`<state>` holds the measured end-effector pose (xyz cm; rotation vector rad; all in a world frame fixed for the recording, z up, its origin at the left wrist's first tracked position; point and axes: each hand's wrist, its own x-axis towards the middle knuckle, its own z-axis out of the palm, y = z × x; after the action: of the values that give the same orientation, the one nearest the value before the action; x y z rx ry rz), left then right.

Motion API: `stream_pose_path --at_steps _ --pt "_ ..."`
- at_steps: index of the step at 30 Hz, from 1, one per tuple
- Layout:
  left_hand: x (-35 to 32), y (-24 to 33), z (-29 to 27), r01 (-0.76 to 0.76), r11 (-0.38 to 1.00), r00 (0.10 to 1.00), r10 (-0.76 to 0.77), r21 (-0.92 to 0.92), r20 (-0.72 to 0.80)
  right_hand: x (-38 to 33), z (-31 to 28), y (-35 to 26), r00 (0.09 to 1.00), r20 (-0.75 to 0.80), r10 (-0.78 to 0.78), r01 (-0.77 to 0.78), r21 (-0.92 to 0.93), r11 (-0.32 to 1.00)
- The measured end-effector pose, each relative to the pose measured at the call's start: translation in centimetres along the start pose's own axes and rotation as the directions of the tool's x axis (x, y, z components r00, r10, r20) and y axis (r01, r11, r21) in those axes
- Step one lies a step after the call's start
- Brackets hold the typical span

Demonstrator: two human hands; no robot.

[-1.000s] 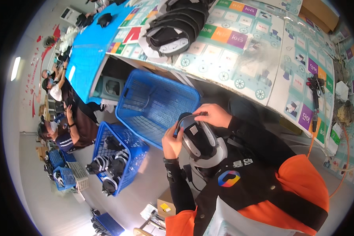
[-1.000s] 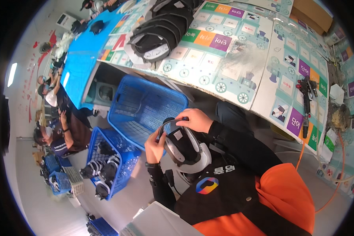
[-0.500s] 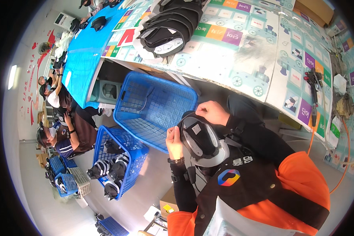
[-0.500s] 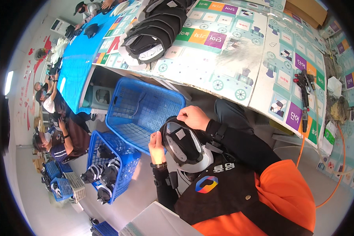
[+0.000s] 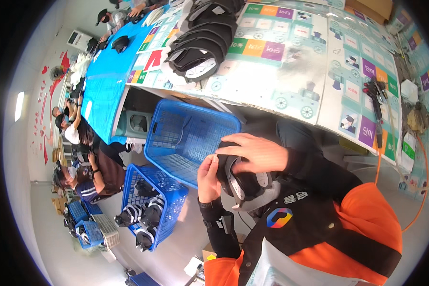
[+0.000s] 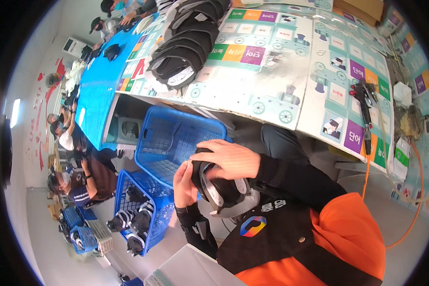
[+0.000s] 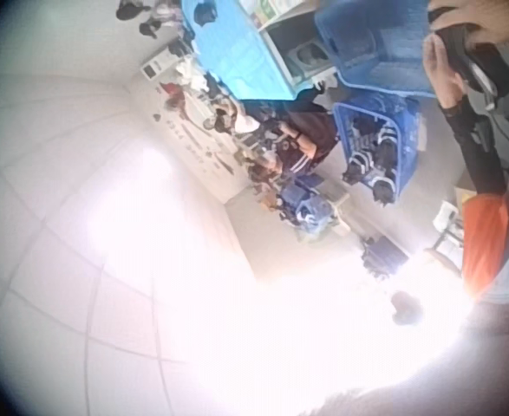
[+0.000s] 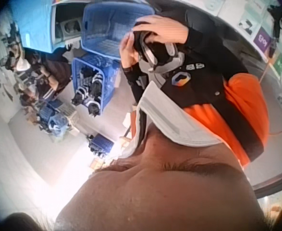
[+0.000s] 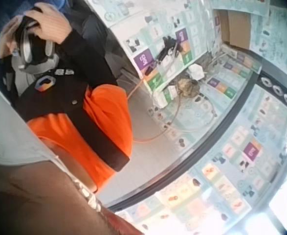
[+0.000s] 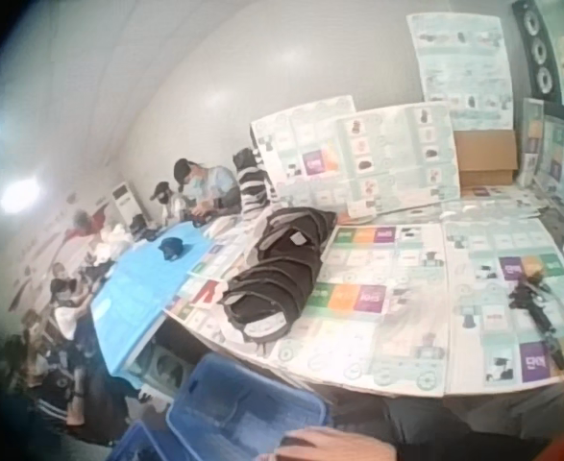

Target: The person takes shoe components from a blue crate, uses a small hand tool to trim excess material from the edges of the components, and then places the trimmed components onto a stack on the table.

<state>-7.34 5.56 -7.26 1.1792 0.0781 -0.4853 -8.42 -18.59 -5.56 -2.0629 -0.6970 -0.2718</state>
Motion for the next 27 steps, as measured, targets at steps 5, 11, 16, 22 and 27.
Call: stream_pose_path --at_steps 5,11,16,22,27 --pt "-1.8 5.5 2.2 -0.484 0.684 0.871 0.438 0.546 0.224 0.9 -4.9 1.8 0.879 -0.442 0.182 -0.195 0.016 0.981" --pt "-0.2 7.3 5.0 -0.472 0.745 0.845 0.535 0.471 -0.001 0.2 -7.9 3.7 0.582 -0.717 0.384 -0.174 0.352 0.920" --pt "2.8 13.0 14.4 -0.543 0.283 0.649 0.739 0.791 0.181 -4.2 -12.8 4.8 0.762 -0.583 0.282 -0.434 -0.136 0.891" --pt "8.2 14.3 25.0 -0.621 -0.292 0.476 0.597 0.727 0.646 -18.5 -25.7 8.3 0.317 -0.880 0.354 -0.948 -0.305 0.092" --pt "13.3 12.1 29.0 -0.615 -0.382 0.480 0.512 0.690 0.712 -21.7 -25.5 11.9 0.094 -0.923 0.372 -0.981 -0.149 -0.122"
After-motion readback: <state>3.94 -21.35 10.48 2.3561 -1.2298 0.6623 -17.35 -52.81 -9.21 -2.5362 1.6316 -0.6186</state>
